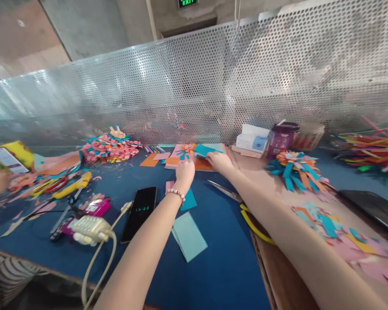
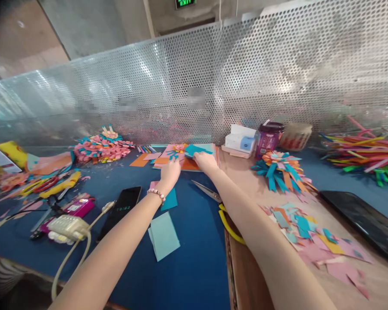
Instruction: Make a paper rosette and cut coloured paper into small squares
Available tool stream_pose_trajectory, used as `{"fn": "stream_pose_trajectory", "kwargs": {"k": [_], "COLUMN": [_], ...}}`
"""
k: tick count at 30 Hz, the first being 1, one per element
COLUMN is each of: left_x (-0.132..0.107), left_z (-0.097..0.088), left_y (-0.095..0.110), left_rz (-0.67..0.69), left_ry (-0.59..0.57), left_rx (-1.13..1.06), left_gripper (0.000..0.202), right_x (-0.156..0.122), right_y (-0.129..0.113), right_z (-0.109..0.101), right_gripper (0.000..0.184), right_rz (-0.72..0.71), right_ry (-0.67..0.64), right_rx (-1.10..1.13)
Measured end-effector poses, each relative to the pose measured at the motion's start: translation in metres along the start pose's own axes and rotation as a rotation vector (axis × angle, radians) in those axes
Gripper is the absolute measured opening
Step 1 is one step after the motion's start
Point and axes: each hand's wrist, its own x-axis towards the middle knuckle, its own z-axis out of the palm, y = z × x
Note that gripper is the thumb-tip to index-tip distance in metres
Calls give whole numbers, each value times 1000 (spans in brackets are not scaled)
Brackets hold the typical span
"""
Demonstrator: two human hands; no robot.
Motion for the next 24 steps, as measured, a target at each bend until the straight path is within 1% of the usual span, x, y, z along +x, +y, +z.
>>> {"fn": "stream_pose_trajectory", "kwargs": {"k": [5, 7, 9, 11, 15, 20, 24], "left_x": [0, 0, 0, 1, 2, 1, -1], "left_z": [-3, -3, -3, -2, 0, 0, -1], "left_y": [-2, -2, -1, -1, -1, 0, 1], "left_rz": [-35, -36, -36, -44, -94, -101, -90], "left_ry": [-49, -50, -53, -53, -41, -19, 1], "left_rx": [-16, -16, -16, -15, -8, 8, 27], "left_gripper": [32, 31, 31, 30, 31, 32, 45], "right_x": [5, 7, 9, 10, 12, 13, 14], "right_y": [8, 13, 18, 23, 27, 29, 33], "right_z": [8, 10, 13, 15, 19, 21, 24], "right_gripper": [26, 30, 35, 37, 31, 32, 32], "right_rz": [47, 82, 151, 227, 325, 367, 389], "right_ry": [72, 108, 161, 209, 270, 318, 367], "right_rx": [205, 278, 328, 365, 429, 486, 497]}}
